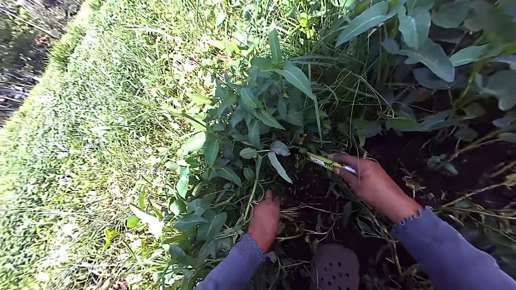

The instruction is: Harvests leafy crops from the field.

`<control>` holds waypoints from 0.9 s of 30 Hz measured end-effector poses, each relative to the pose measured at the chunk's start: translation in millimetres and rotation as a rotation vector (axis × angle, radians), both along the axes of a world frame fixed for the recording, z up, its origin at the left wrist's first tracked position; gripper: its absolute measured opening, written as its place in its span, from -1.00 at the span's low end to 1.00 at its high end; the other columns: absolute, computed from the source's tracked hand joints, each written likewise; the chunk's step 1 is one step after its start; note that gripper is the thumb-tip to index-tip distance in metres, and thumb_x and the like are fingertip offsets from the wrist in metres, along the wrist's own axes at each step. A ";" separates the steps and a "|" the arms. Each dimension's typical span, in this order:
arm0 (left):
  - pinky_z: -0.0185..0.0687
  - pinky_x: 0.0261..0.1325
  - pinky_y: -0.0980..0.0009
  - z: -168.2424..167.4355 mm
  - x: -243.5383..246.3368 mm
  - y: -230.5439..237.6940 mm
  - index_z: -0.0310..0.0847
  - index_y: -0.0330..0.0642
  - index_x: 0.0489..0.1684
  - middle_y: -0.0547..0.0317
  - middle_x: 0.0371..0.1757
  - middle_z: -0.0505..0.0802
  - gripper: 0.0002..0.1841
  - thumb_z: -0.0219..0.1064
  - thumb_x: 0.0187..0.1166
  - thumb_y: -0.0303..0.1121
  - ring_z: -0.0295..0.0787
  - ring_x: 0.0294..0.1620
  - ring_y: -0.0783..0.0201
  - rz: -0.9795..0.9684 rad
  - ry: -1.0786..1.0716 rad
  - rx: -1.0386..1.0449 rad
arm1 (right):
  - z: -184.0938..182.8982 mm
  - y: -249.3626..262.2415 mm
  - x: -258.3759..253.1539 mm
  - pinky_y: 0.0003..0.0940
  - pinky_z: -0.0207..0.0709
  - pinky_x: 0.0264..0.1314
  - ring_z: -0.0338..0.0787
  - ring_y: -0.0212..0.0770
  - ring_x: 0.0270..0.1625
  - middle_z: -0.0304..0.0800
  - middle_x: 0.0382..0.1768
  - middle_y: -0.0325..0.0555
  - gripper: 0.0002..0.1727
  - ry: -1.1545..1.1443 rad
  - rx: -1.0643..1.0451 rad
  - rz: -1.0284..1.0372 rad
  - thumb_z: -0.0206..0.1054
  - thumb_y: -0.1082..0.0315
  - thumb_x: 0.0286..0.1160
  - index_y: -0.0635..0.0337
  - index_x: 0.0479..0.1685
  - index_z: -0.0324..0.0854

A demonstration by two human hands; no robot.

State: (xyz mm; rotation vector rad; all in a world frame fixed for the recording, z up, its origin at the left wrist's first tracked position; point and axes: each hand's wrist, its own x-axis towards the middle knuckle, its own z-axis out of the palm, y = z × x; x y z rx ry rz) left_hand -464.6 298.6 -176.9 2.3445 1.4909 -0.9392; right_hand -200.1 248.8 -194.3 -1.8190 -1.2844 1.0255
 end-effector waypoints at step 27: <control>0.66 0.29 -0.30 -6.9 10.0 32.5 0.55 -0.30 0.48 -0.34 0.30 0.77 -0.52 0.37 0.54 -0.48 0.77 0.26 -0.33 0.307 -0.189 0.020 | 7.5 -19.0 -4.5 0.21 0.67 0.14 0.86 -0.01 0.03 0.85 0.12 0.02 -0.57 0.047 -0.041 -0.003 0.29 0.29 0.71 -0.09 0.53 0.62</control>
